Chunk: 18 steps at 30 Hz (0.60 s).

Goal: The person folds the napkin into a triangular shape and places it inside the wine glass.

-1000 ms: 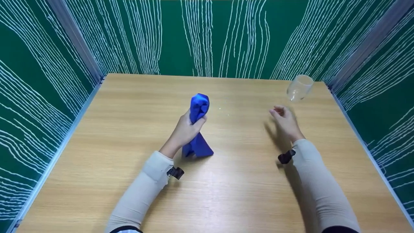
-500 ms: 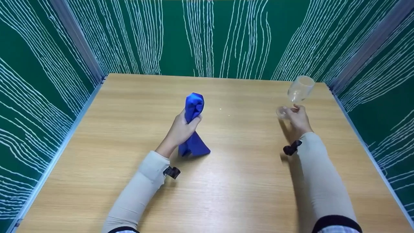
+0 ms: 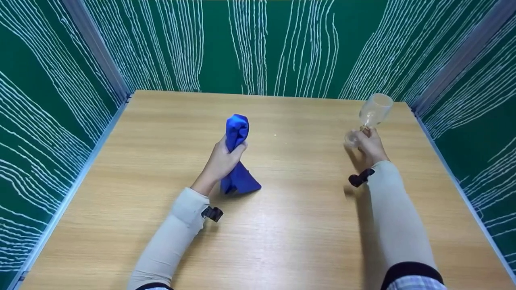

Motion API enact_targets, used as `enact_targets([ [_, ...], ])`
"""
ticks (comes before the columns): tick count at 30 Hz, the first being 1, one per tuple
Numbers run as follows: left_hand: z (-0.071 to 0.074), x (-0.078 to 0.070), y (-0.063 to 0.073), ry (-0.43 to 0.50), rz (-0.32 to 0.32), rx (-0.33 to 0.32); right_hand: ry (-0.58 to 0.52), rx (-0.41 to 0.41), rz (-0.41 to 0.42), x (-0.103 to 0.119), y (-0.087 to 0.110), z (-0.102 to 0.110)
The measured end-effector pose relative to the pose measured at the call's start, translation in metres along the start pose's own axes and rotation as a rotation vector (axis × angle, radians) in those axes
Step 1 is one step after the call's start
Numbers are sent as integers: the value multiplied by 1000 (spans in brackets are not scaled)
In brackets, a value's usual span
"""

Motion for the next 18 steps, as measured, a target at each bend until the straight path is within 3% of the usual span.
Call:
enact_targets([
  [4,2,2,0,0,0,2,49,-91,86,-3,-10,1],
  [8,2,3,0,8,5,8,79,-173,117,-8,-18,3],
  [13,2,3,-1,-2,0,2,117,-213,142,-9,-20,3],
  [18,5,3,-2,-15,-6,-39,130,-191,163,-11,-15,2],
])
Point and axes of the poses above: each hand's wrist, its own y-axis away from the middle knuckle, its own z-axis out of the back of the hand, x = y × z, the point moved 2 cm from there along -y, towards the middle knuckle, and after that the axes turned 13 degrees about -z, right-handed, at the moved point
